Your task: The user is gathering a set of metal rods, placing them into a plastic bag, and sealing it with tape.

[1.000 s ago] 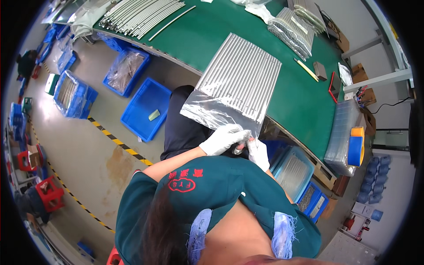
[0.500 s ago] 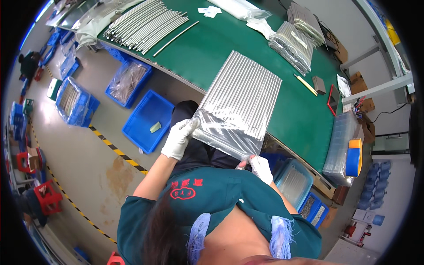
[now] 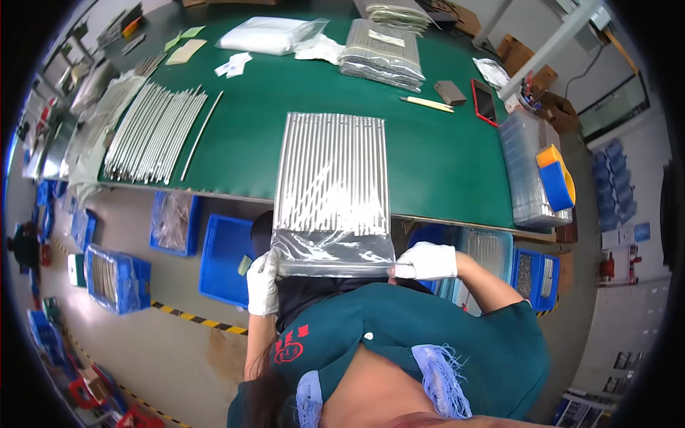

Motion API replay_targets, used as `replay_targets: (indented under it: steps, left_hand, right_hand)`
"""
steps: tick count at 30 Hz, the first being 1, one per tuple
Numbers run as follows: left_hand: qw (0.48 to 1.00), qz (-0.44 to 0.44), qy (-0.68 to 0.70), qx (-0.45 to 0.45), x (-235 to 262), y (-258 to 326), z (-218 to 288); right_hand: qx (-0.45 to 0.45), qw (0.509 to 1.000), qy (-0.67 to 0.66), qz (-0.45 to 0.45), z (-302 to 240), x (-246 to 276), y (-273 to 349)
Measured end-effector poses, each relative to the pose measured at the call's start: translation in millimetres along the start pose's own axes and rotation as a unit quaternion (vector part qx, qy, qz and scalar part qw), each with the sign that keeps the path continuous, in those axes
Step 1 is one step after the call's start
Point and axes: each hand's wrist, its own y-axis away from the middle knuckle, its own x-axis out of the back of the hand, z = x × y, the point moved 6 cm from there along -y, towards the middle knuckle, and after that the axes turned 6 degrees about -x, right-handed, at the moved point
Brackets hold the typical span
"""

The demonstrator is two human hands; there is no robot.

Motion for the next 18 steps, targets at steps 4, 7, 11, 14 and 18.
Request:
replay_targets:
  steps: [4,7,11,14,18]
  left_hand:
    - [1.000,-0.001,0.006,0.013,13,1,-7]
    - [0.991,-0.009,0.111,-0.068,30,-4,-7]
    - [0.970,0.118,0.193,-0.086,60,-9,10]
    - [0.961,0.154,0.184,-0.135,75,-6,29]
    - [0.962,0.116,0.120,-0.216,67,-6,56]
  right_hand:
    - [0.057,0.923,-0.061,0.376,14,81,67]
    - [0.022,0.703,-0.104,0.703,52,142,158]
    - [-0.398,0.460,0.368,0.703,85,153,247]
    - [-0.556,0.564,0.144,0.593,114,143,262]
    - [-0.409,0.561,0.250,0.675,104,126,264]
